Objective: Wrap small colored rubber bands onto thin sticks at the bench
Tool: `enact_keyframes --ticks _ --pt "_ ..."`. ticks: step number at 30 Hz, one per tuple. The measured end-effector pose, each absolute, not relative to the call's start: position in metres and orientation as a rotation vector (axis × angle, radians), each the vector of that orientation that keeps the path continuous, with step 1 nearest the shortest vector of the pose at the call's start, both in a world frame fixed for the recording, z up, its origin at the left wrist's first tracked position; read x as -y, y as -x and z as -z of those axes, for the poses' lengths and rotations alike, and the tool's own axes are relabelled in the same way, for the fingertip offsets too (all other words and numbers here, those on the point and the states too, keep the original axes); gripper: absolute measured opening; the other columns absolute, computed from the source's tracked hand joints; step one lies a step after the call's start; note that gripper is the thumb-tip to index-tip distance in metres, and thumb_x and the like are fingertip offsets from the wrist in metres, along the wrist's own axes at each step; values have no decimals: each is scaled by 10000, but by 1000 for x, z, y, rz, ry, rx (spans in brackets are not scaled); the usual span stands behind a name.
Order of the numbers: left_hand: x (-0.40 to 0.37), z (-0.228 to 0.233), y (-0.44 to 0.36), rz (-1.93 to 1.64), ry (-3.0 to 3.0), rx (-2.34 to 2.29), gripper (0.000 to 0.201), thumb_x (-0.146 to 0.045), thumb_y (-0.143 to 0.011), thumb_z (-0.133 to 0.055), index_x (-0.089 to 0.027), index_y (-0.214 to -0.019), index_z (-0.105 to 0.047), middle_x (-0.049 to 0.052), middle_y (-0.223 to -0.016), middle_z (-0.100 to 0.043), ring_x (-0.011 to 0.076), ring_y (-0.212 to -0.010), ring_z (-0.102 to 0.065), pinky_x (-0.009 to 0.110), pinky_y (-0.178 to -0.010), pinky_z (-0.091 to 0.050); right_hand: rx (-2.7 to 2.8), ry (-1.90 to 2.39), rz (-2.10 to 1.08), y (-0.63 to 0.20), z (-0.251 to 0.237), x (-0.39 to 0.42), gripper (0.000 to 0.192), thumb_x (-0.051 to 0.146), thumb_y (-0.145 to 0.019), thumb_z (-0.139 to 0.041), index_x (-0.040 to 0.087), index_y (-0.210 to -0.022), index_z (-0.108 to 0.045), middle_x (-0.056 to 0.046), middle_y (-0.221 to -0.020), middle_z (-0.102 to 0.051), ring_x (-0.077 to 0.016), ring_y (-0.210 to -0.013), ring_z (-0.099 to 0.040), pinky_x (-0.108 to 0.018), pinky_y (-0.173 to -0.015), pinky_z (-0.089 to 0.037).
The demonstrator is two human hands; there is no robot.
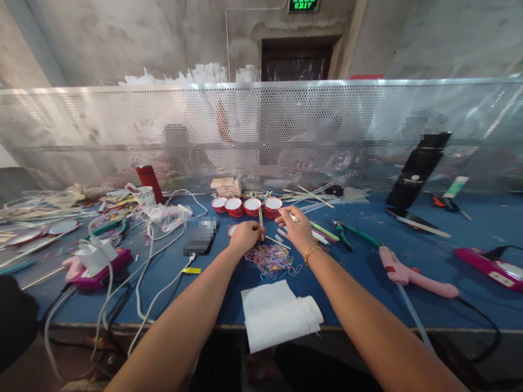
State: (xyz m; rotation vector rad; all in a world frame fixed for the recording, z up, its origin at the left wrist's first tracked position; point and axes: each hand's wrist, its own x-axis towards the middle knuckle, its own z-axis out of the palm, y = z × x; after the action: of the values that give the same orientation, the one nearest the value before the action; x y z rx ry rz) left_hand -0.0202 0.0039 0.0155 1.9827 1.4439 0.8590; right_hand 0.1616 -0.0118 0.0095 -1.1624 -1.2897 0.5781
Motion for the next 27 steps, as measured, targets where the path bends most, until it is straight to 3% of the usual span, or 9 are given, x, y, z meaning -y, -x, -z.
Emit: enact_keyframes --ticks 2,4,7,10,16,21,27 --pt "-1 -19 20 -905 -1981 -1467 279 -320 -885 -604 -204 -660 -720 23 -711 -730 147 -642 -617 261 -621 -400 1550 1321 -421 -165 -13 17 219 401 -964 -501 254 -929 -659 -13 -777 -753 -190 -710 -694 -282 -670 -482" --pt "-1 -21 18 -945 -1962 -1461 280 -306 -893 -588 -201 -662 -707 24 -711 -726 145 -650 -617 258 -614 -401 1815 1519 -179 -168 -17 23 123 270 -928 -573 256 -968 -689 -35 -847 -772 -221 -824 -715 -302 -731 -468" --pt "-1 -20 15 -986 -1825 -1403 255 -264 -905 -556 -191 -692 -676 32 -712 -712 144 -657 -630 245 -607 -432 2039 1699 60 -168 -22 30 217 205 -871 -669 260 -1078 -702 -60 -992 -786 -252 -964 -718 -315 -798 -453" --pt "2 -20 9 -1018 -1605 -1345 177 -201 -900 -550 -178 -743 -628 51 -803 -733 139 -678 -662 232 -601 -470 2158 1778 139 -164 -25 34 232 208 -896 -651 264 -1115 -702 -62 -1039 -786 -247 -1006 -716 -311 -819 -442" --pt "6 -24 1 -1122 -1368 -1256 11 -196 -903 -574 -186 -909 -571 22 -698 -691 106 -571 -612 206 -573 -448 2186 1777 160 -161 -22 33 271 173 -903 -609 258 -1153 -675 -66 -1030 -779 -247 -994 -714 -315 -822 -440" --pt "10 -27 -2 -1177 -1202 -1179 100 -199 -875 -615 -195 -882 -515 -41 -589 -578 68 -458 -478 166 -474 -297 2026 1578 75 -163 -13 26 286 134 -853 -610 230 -1119 -650 -88 -1027 -762 -251 -952 -703 -322 -812 -461" --pt "17 -42 4 -1154 -1031 -1113 210 -259 -859 -665 -201 -772 -483 -102 -477 -328 48 -354 -237 223 -407 -89 1671 1136 -195 -157 -15 23 259 253 -835 -599 249 -1094 -598 -34 -909 -733 -226 -842 -687 -322 -789 -503"
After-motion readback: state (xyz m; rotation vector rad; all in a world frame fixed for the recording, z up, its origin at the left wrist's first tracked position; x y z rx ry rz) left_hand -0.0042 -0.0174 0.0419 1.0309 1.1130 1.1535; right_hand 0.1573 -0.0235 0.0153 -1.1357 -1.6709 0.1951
